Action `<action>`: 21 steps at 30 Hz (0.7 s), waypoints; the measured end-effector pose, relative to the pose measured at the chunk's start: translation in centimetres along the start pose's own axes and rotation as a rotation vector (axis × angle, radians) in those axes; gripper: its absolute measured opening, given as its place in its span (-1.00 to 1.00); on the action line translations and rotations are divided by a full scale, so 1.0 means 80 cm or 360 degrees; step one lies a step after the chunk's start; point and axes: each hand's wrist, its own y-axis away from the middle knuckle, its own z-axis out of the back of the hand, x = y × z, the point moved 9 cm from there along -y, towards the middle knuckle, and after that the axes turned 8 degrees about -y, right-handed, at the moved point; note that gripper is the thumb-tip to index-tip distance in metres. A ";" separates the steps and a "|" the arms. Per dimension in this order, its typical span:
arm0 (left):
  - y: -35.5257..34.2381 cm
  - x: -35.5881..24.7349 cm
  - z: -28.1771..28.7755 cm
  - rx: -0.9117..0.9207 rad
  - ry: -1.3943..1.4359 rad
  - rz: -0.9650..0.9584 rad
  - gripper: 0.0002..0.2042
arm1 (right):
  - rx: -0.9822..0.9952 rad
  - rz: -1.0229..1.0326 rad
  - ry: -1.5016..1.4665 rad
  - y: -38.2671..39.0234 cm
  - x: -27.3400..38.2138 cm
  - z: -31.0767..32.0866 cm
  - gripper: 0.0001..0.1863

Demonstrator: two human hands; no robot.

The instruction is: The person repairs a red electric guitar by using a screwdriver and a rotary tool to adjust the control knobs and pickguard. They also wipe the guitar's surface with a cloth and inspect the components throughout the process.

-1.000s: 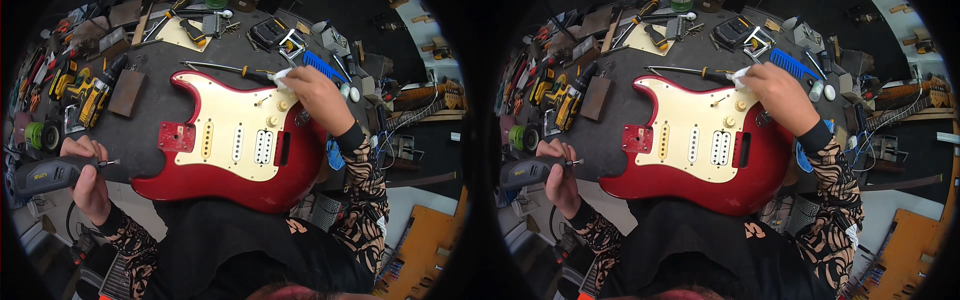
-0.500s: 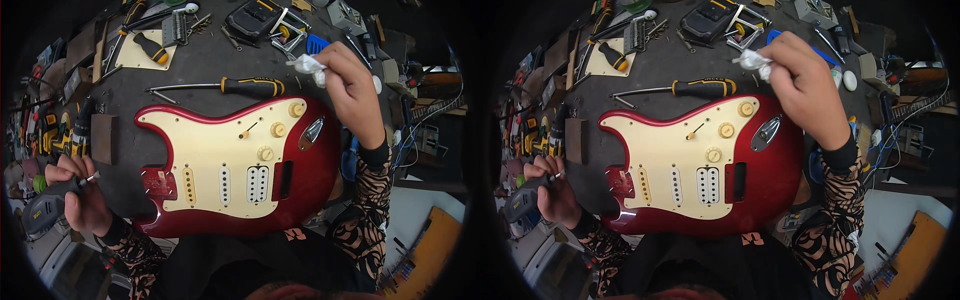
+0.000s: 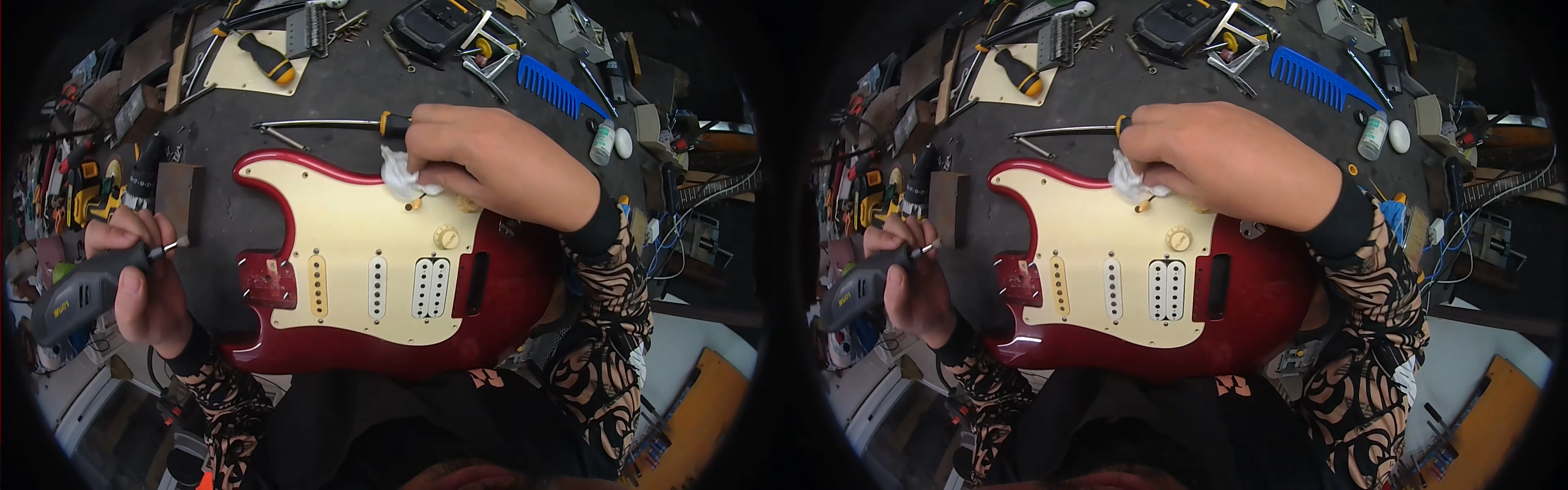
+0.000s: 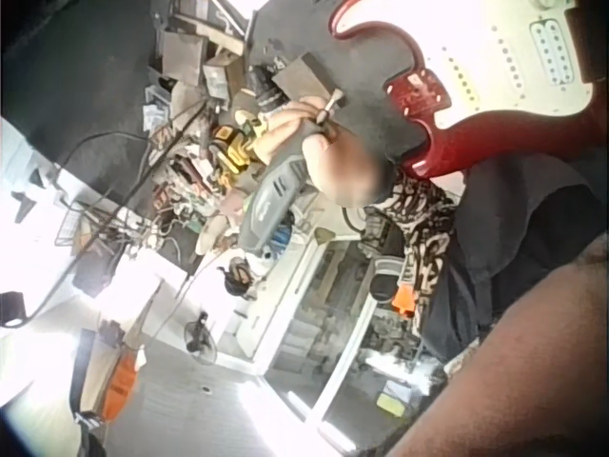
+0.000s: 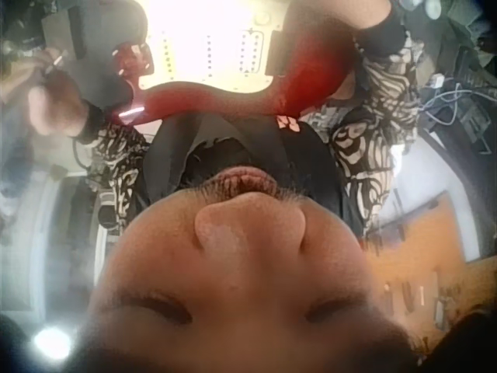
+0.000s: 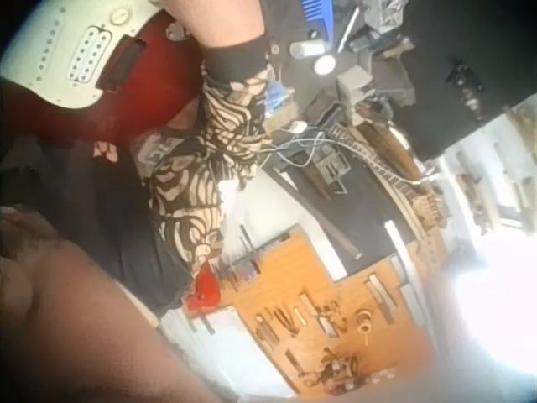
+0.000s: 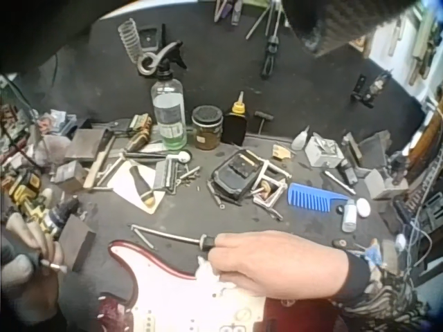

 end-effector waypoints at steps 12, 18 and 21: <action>0.029 -0.067 -0.010 -0.0171 -0.0807 -0.0050 -0.72 | -0.1181 -0.0316 -0.0696 0.086 0.010 0.112 -0.74; 0.042 -0.144 -0.106 -0.0098 -0.1710 -0.0810 -0.72 | 0.0252 -0.0567 -0.1767 0.055 0.193 -0.076 -0.54; 0.064 -0.162 -0.126 -0.0009 -0.2076 -0.1067 -0.72 | 0.0401 -0.0449 -0.1966 0.037 0.240 -0.149 -0.51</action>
